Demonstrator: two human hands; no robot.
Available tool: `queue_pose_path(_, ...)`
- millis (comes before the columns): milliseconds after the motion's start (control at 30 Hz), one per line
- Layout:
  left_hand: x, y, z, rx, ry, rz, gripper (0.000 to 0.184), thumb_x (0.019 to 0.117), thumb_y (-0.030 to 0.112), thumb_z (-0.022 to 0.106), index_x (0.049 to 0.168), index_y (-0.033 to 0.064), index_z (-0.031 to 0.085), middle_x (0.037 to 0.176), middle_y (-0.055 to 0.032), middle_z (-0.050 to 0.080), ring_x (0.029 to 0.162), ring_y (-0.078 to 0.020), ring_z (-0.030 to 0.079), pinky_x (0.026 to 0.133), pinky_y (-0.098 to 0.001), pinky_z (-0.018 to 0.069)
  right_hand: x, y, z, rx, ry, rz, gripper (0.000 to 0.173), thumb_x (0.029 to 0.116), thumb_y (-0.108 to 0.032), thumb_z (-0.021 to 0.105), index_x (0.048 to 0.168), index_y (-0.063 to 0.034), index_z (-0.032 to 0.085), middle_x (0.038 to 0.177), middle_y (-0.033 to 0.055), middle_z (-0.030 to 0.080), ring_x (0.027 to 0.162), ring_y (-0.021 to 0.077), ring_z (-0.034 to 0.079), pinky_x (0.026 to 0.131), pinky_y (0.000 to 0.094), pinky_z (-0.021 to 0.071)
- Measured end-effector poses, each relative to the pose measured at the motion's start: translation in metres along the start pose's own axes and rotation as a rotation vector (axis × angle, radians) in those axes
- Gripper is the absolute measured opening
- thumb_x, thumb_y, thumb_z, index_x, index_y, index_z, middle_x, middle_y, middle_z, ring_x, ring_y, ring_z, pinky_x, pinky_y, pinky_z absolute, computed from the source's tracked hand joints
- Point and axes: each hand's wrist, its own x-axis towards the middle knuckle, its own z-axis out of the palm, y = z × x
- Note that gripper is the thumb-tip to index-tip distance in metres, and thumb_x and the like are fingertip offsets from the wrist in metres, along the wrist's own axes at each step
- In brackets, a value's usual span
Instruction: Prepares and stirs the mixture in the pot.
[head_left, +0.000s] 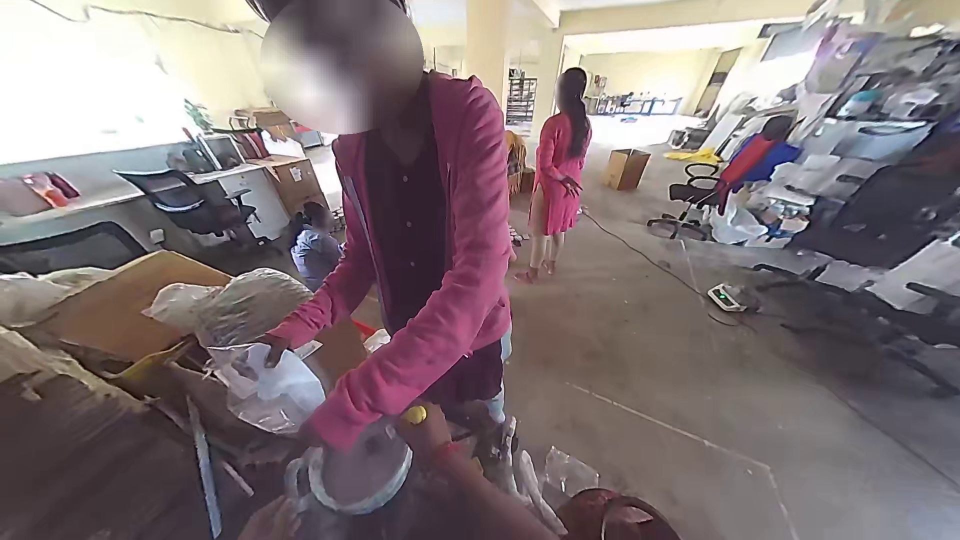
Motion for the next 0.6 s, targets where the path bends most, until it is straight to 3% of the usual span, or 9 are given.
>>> queue_pose_path(100,0.002,0.000,0.001,-0.049,-0.003,-0.039,0.035,0.1009,0.012,0.061,0.129,-0.0091,0.061,0.118,-0.0297,0.066,0.100,-0.0358,0.069,0.092,-0.0517,0.0562,0.000,0.001,0.005,0.030,-0.078,0.000,0.030,0.0929,-0.022,0.072,0.112,0.0007,0.071,0.108,0.0210,0.071,0.103,0.0321,0.068,0.094,0.0528,0.0523)
queue_pose_path(167,0.003,-0.001,0.000,-0.092,-0.021,-0.047,0.037,0.1008,0.012,0.061,0.130,-0.0098,0.060,0.120,-0.0311,0.065,0.101,-0.0362,0.069,0.091,-0.0513,0.0570,-0.001,0.002,0.000,0.020,-0.110,-0.013,0.028,0.0911,-0.022,0.073,0.108,-0.0002,0.072,0.102,0.0187,0.072,0.095,0.0302,0.070,0.089,0.0520,0.0554)
queue_pose_path(233,0.000,0.000,-0.002,-0.109,-0.028,-0.043,0.037,0.1006,0.012,0.061,0.130,-0.0104,0.059,0.120,-0.0315,0.064,0.099,-0.0348,0.069,0.090,-0.0495,0.0571,-0.001,0.004,-0.006,0.013,-0.050,-0.008,0.027,0.0916,-0.024,0.072,0.106,-0.0010,0.073,0.097,0.0176,0.073,0.091,0.0297,0.071,0.086,0.0522,0.0551)
queue_pose_path(333,-0.003,0.004,-0.001,-0.121,-0.027,-0.062,0.037,0.1014,0.011,0.060,0.132,-0.0102,0.058,0.120,-0.0310,0.064,0.097,-0.0330,0.069,0.088,-0.0476,0.0578,0.002,0.010,-0.003,0.033,0.067,-0.010,0.028,0.0933,-0.026,0.070,0.106,-0.0011,0.073,0.099,0.0186,0.072,0.095,0.0313,0.069,0.089,0.0534,0.0532)
queue_pose_path(433,0.002,0.000,0.000,-0.152,-0.033,-0.063,0.036,0.1012,0.011,0.060,0.131,-0.0101,0.059,0.119,-0.0312,0.065,0.095,-0.0332,0.069,0.087,-0.0476,0.0582,0.004,0.012,0.006,0.063,-0.021,-0.041,0.029,0.0931,-0.023,0.071,0.111,-0.0003,0.072,0.105,0.0203,0.072,0.099,0.0319,0.070,0.093,0.0530,0.0539)
queue_pose_path(533,0.003,-0.003,-0.005,-0.145,-0.056,-0.052,0.036,0.0999,0.009,0.061,0.131,-0.0099,0.059,0.118,-0.0307,0.065,0.094,-0.0326,0.070,0.086,-0.0475,0.0588,0.002,0.011,0.001,0.043,-0.114,-0.050,0.027,0.0920,-0.022,0.072,0.108,0.0001,0.072,0.100,0.0184,0.073,0.092,0.0296,0.071,0.089,0.0517,0.0552)
queue_pose_path(600,0.004,0.000,-0.006,-0.127,-0.061,-0.052,0.036,0.0995,0.007,0.062,0.130,-0.0107,0.059,0.118,-0.0315,0.065,0.094,-0.0338,0.070,0.086,-0.0482,0.0587,0.004,0.008,-0.006,0.025,-0.082,-0.039,0.026,0.0931,-0.022,0.071,0.107,0.0000,0.072,0.099,0.0184,0.072,0.092,0.0301,0.070,0.088,0.0526,0.0549)
